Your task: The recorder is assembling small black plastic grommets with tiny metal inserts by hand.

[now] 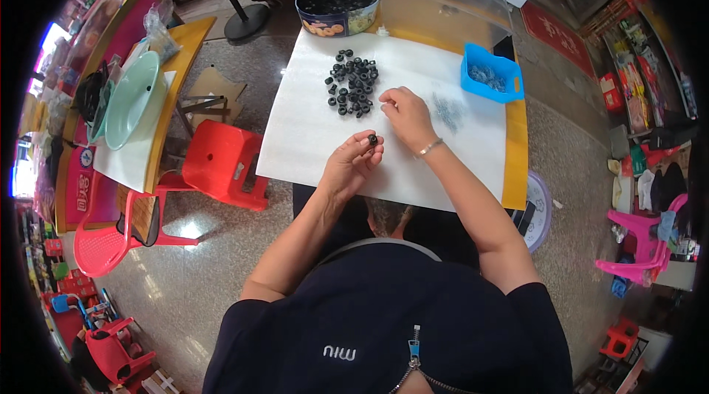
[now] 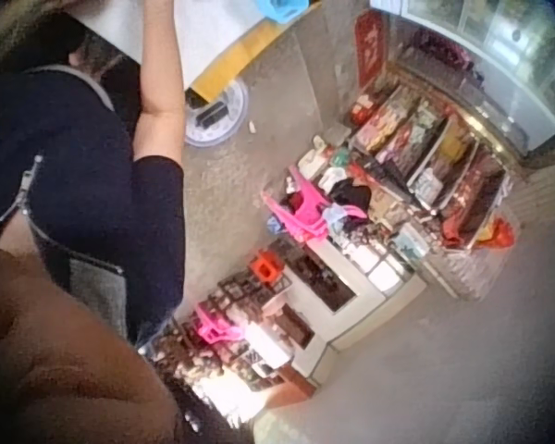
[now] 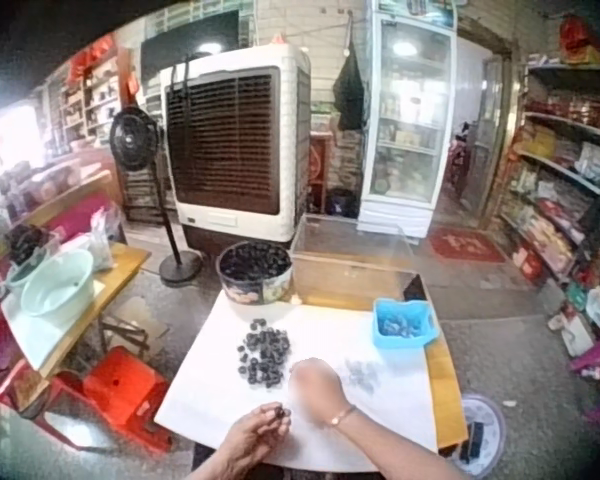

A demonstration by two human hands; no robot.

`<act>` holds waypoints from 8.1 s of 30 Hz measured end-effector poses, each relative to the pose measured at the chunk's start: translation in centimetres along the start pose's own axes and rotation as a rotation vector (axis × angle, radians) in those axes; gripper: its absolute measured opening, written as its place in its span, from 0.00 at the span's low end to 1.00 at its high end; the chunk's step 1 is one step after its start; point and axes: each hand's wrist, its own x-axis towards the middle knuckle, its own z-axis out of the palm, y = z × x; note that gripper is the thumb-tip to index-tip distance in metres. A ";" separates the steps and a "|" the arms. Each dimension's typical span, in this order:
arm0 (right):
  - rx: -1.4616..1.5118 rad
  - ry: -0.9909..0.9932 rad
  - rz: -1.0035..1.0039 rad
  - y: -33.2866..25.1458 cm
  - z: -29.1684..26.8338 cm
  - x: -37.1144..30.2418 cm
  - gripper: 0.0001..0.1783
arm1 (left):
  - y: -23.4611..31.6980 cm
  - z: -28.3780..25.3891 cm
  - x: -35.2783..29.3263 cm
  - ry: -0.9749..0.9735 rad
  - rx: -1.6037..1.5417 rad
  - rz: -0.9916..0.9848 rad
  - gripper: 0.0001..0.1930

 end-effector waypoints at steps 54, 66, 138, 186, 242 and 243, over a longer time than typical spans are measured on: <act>0.270 0.040 -0.211 -6.6 -5.7 -8.4 0.07 | 0.4 3.8 -2.1 -0.117 0.662 0.146 0.13; 0.212 -0.005 -0.275 -5.2 -5.5 -8.9 0.09 | 0.8 4.7 -2.1 -0.187 0.707 -0.031 0.15; 0.212 0.558 0.013 2.9 -14.8 14.0 0.13 | -1.2 4.2 -2.1 -0.134 0.477 -0.136 0.24; 0.285 0.017 -0.045 -5.1 -5.6 -10.4 0.11 | -0.8 3.7 -1.0 -0.120 0.680 -0.121 0.13; 0.431 0.015 0.138 -4.0 -3.4 -9.1 0.04 | -2.2 0.2 0.6 -0.068 0.264 -0.032 0.13; 0.554 -0.012 0.203 -4.1 -3.4 -9.0 0.04 | -2.2 0.0 0.7 -0.083 0.266 -0.038 0.13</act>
